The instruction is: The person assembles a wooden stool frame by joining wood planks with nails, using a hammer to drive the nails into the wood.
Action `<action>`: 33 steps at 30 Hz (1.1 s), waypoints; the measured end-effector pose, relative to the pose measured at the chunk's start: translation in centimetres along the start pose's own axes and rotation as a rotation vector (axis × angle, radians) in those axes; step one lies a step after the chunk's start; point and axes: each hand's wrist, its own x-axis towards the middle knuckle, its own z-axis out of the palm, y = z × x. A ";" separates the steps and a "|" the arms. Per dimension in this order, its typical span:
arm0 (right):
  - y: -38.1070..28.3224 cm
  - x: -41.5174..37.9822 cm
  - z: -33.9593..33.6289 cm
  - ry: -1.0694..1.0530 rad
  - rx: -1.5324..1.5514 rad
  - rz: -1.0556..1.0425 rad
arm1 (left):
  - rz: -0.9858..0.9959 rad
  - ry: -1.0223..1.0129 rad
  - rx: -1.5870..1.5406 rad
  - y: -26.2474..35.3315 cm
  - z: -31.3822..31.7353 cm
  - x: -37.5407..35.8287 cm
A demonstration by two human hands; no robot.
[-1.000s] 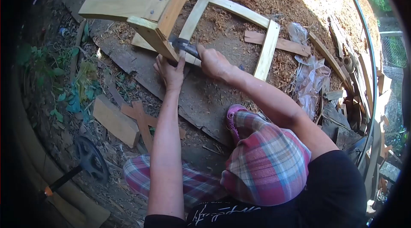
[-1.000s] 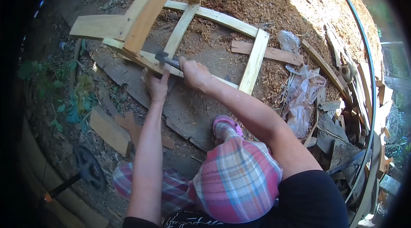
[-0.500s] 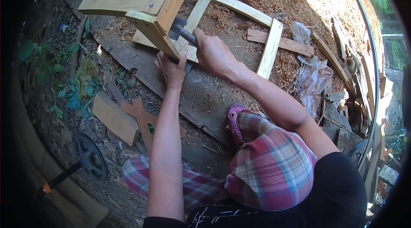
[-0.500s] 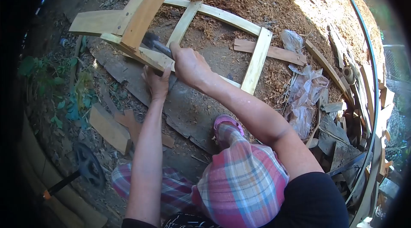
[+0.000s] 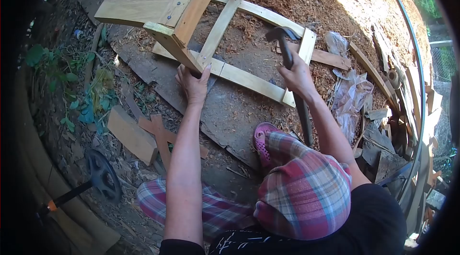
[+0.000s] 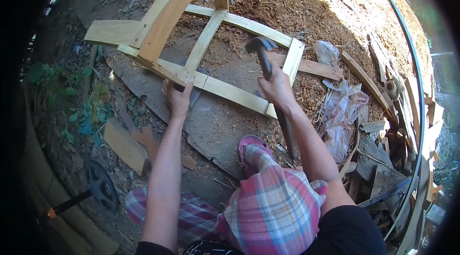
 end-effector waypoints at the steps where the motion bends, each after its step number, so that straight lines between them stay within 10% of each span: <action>1: -0.2 -0.9 -1.9 -0.003 0.090 0.203 | 0.009 -0.012 0.013 0.2 -0.2 -0.1; 12: 17.2 -3.9 -7.7 0.301 -0.195 0.390 | 0.026 -0.055 0.113 -0.3 -4.4 -0.1; 20: 23.0 -3.3 -8.4 0.477 -0.621 0.053 | -0.035 -0.053 0.296 -7.4 -11.4 3.5; 23: 18.4 -4.6 -8.7 0.385 -0.776 0.301 | -0.200 0.010 0.268 -9.3 -11.5 4.0; 27: 17.3 -5.0 -8.0 0.699 -1.165 0.070 | -0.336 0.002 0.257 -10.8 -11.0 5.6; 33: 10.9 -4.8 -4.9 0.526 -0.581 0.013 | -0.344 -0.098 0.336 -11.0 -9.7 7.8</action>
